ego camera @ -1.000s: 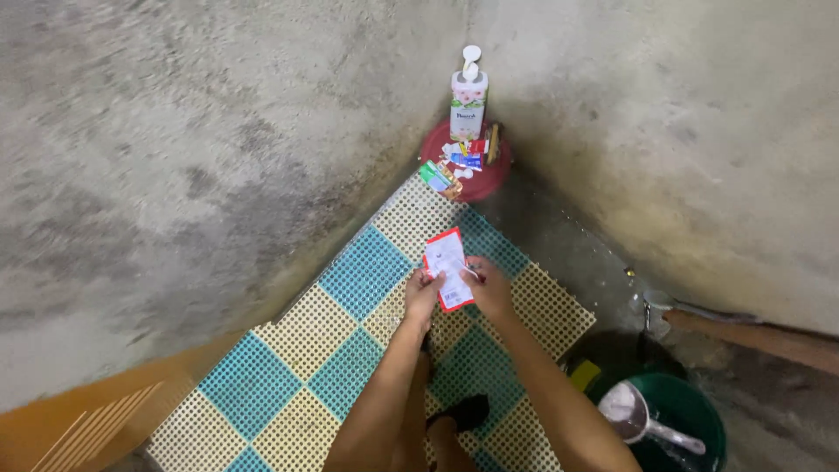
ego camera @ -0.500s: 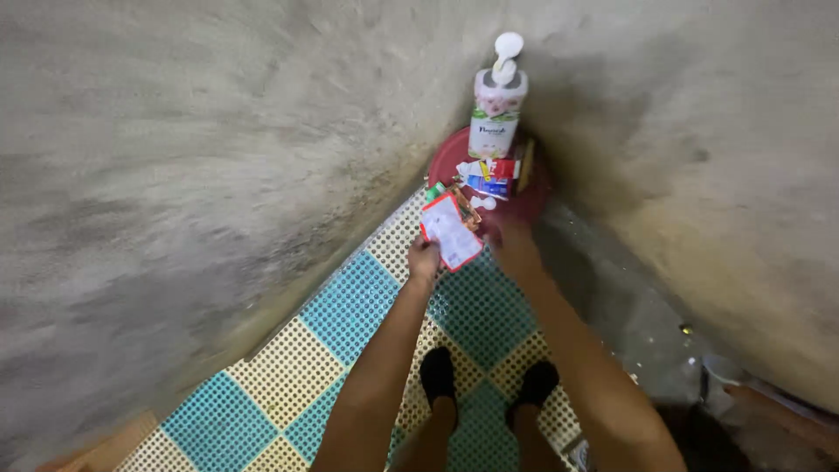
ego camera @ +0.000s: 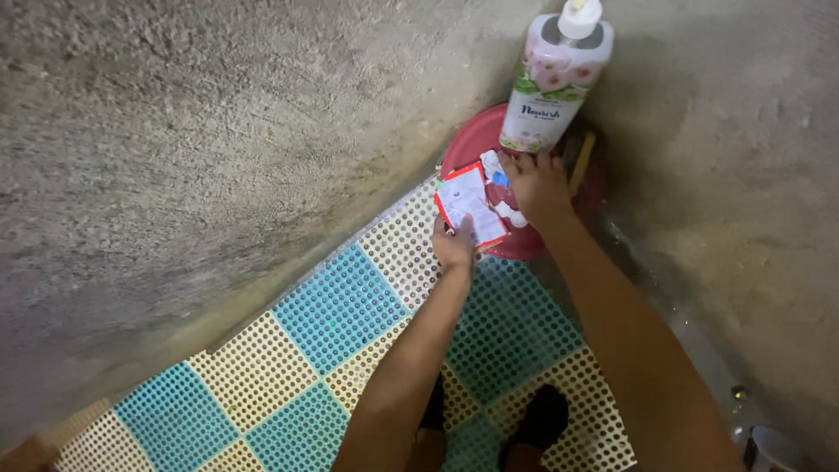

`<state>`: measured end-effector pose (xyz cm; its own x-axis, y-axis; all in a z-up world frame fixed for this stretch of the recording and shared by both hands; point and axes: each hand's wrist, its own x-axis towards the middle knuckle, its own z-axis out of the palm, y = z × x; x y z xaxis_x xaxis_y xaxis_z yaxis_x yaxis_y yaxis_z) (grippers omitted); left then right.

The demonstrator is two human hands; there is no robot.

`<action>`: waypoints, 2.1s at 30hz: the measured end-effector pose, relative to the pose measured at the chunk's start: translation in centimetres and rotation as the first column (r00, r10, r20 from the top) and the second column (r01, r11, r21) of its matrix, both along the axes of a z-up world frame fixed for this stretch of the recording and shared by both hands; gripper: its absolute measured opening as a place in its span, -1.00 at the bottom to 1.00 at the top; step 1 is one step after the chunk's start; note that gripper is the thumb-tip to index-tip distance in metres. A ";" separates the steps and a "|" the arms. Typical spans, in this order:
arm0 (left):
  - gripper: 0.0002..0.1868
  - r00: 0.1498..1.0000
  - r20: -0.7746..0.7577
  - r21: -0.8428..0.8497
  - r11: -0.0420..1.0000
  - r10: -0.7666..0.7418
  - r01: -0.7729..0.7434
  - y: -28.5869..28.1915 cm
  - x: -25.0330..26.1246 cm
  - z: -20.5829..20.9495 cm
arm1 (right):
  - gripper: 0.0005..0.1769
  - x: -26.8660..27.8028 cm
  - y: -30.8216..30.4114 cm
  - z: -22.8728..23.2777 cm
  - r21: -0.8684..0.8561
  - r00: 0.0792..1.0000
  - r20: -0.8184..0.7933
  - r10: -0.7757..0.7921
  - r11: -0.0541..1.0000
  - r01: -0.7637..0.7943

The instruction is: Scrubbing floor mats and rinsing the bathroom floor with water and cleaning agents

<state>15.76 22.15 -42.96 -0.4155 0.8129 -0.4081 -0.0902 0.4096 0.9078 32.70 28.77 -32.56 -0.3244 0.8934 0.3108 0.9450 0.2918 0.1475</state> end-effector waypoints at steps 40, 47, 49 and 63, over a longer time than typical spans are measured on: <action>-0.18 0.603 -0.701 -0.159 0.908 -0.380 0.387 -1.5 4.7 11.1 | -0.67 2.3 -20.0 0.2 -0.341 0.236 -0.865 -0.442 0.865 0.368; -0.65 0.362 -0.652 0.050 0.439 -0.666 0.897 -15.9 13.7 11.9 | -0.81 7.5 -38.9 -3.0 -0.535 -0.367 -0.844 -0.391 0.668 0.518; -0.67 0.240 -0.626 0.060 0.261 -0.742 0.963 -19.3 16.6 12.0 | -0.85 9.1 -44.8 -6.6 -0.393 -0.197 -0.915 -0.353 0.664 0.636; -0.80 -0.684 -0.425 -0.546 -0.435 -0.592 0.716 -45.4 23.5 -8.6 | -0.76 1.4 -75.8 -38.3 -0.683 -0.901 -0.026 0.434 0.650 0.332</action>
